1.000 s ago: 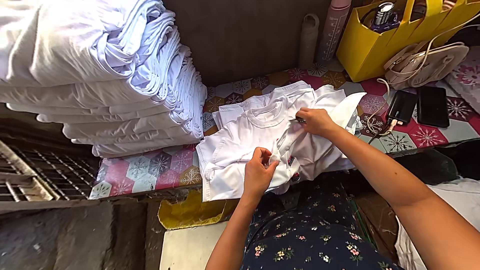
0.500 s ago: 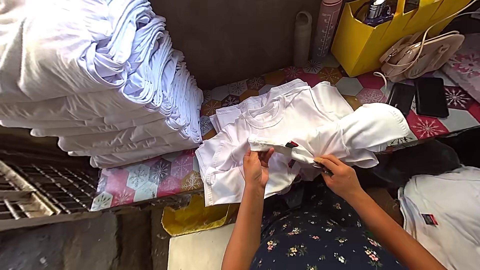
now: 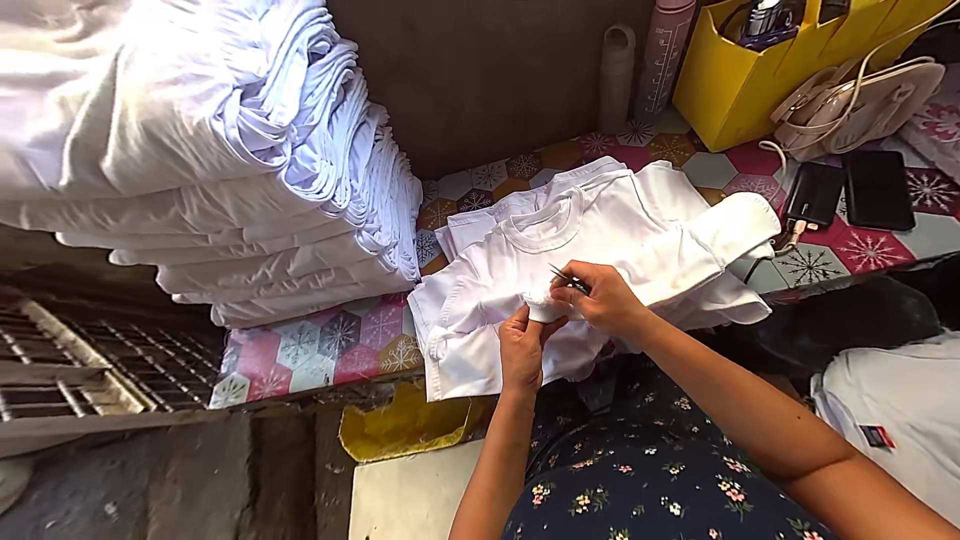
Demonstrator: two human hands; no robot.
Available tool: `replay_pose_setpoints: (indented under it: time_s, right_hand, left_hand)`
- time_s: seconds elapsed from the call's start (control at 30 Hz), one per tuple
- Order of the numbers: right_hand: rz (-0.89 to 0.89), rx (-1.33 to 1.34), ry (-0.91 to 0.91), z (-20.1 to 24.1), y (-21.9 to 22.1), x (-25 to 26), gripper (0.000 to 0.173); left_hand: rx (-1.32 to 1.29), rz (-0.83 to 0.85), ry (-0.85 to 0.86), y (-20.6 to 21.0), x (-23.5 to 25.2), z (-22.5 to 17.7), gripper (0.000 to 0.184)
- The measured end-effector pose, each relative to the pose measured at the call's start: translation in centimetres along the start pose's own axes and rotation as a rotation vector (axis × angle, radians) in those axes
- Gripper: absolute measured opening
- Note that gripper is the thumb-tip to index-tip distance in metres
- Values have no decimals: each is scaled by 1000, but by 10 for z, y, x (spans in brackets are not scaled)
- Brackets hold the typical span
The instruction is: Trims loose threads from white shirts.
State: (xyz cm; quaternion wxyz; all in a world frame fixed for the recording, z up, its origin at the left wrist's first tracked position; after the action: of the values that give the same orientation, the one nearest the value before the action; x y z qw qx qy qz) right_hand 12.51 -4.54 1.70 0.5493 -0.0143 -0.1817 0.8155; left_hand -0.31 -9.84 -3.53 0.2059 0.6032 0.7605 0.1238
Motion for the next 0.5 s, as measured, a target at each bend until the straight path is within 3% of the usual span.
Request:
replay_pose_setpoints:
  time_s: [0.07, 0.13, 0.27, 0.43, 0.5]
  right_hand:
    - [-34, -110, -70, 11, -6, -18, 13]
    - [39, -187, -112, 12, 0, -41, 22]
    - [195, -298, -183, -4, 17, -76, 13]
    - [-156, -211, -236, 17, -9, -62, 29]
    - [-203, -230, -291, 23, -3, -48, 34]
  left_hand:
    - [-114, 24, -26, 1, -1, 0, 38]
    - [-180, -13, -49, 1, -3, 2, 42]
    - [-104, -72, -21, 0, -4, 2, 34]
    - [-15, -143, 7, -5, -9, -3, 25]
    - [-13, -154, -11, -6, -10, -2, 24]
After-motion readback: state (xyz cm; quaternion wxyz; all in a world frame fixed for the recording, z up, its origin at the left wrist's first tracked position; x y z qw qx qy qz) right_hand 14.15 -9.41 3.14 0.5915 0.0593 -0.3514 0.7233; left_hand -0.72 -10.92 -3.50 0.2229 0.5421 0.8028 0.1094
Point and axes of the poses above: each hand's wrist, its own x-axis towards the middle knuckle, its own y-axis out of the palm, z = x × y, the point moved 8 cm from there along x, towards the middle knuckle, and after that the axes turned 1 degree about y, right-handed, at the moved point
